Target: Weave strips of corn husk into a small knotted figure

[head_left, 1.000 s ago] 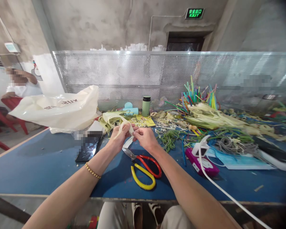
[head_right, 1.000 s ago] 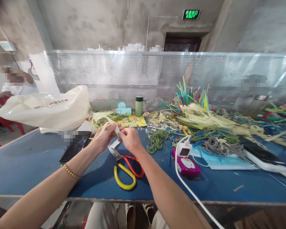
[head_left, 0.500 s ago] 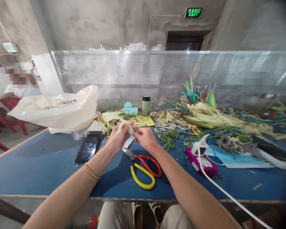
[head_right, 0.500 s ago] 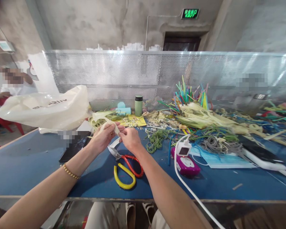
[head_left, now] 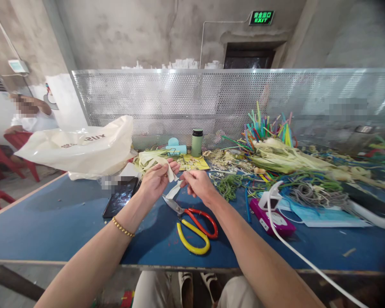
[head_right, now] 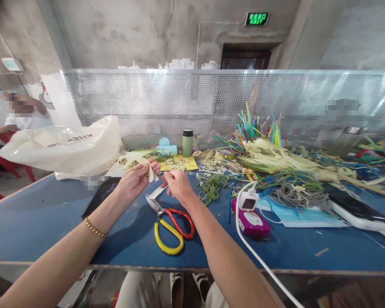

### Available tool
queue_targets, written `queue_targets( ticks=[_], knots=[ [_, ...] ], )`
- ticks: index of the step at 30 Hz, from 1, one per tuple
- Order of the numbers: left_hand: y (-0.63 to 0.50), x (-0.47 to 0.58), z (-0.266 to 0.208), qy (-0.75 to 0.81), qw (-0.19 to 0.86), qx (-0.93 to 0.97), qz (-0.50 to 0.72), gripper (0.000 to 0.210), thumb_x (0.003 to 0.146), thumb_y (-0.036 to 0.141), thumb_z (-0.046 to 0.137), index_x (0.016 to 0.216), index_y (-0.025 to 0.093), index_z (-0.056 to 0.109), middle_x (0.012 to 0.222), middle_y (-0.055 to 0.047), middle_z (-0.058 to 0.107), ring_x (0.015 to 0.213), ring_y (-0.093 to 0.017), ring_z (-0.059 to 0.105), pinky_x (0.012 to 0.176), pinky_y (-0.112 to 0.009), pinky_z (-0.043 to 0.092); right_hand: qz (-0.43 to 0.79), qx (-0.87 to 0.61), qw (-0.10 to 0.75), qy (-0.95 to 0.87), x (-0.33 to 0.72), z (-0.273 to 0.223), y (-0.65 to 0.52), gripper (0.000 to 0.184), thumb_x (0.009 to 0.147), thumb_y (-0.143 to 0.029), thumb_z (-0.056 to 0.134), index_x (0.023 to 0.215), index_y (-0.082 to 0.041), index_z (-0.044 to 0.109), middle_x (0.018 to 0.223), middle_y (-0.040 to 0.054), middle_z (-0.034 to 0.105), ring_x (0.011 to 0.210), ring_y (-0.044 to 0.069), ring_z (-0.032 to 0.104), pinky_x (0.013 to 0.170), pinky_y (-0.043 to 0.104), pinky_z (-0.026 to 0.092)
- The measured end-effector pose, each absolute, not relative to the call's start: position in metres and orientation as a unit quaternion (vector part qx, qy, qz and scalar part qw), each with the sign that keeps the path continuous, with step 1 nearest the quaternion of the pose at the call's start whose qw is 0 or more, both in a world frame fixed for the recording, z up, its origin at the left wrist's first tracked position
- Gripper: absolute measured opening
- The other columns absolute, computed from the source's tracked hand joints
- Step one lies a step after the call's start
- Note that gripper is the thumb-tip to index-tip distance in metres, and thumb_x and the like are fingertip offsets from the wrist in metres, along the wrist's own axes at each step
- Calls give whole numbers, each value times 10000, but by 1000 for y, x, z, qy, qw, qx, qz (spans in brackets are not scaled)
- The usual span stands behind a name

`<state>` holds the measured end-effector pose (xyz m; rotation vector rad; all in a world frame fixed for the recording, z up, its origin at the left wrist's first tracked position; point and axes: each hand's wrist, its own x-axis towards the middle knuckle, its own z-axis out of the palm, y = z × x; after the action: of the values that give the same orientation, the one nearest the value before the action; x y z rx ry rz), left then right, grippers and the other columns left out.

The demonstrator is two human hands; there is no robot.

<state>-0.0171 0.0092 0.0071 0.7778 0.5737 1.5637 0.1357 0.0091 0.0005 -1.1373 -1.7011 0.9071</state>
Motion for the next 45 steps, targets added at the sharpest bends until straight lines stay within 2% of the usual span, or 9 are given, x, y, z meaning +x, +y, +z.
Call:
queue_targets(
  ticks=[5,10,16,22,28,34,37,40,45],
  knots=[
    [7,-12,2,233,572,384,686,190,768,148,699,946,92,662,856,-119,730,898,-227,695,845,-361,546,363,-446,411,-708,128,-1,4,414,887,-496,499,725,-145,647,667,49,706,362,84,494,299,186,345],
    [3,-4,-2,216,570,423,671,362,662,279,805,939,99,656,859,-121,727,872,-241,693,722,-322,550,325,-451,409,-724,124,-3,3,340,861,-376,556,632,-145,652,614,37,696,361,75,500,366,185,376],
    [2,-2,0,239,586,416,653,348,720,233,749,1021,96,640,892,-138,726,839,-247,692,623,-303,539,319,-439,421,-727,124,-3,2,279,846,-204,500,614,-150,645,551,19,672,356,77,495,403,183,392],
    [2,-16,6,206,634,409,622,248,832,240,636,1035,98,633,731,-76,662,700,-208,655,527,-290,512,298,-445,397,-745,123,-3,1,237,850,-224,523,650,-161,634,617,19,703,356,83,507,414,198,393],
    [6,-26,10,172,636,431,617,236,838,268,653,987,84,650,659,1,542,578,-105,554,582,-243,487,283,-430,386,-766,118,-9,-2,285,859,-241,523,583,-182,569,589,18,691,368,95,518,455,209,406],
    [10,-29,10,176,661,433,587,205,865,288,615,866,86,648,575,41,392,460,-48,372,435,-171,307,221,-419,344,-811,128,-1,-3,274,836,-235,547,570,-183,587,551,8,661,414,102,526,493,210,394],
    [8,-30,9,223,693,449,518,222,874,282,589,787,83,636,535,57,321,418,-34,282,400,-162,209,187,-417,399,-795,140,10,-2,253,847,-328,570,655,-176,631,616,24,672,521,126,577,539,219,411],
    [2,-25,5,265,717,480,430,242,856,300,607,757,79,629,538,45,355,406,-22,266,402,-161,185,185,-410,465,-762,147,15,2,209,827,-372,611,816,-168,653,690,31,688,614,143,607,594,226,433],
    [-7,-13,1,288,707,516,388,234,799,301,673,701,116,568,555,11,450,415,-36,333,423,-174,251,141,-412,475,-765,147,8,9,255,821,-308,599,606,-183,540,566,2,580,545,126,511,539,224,376]
  ],
)
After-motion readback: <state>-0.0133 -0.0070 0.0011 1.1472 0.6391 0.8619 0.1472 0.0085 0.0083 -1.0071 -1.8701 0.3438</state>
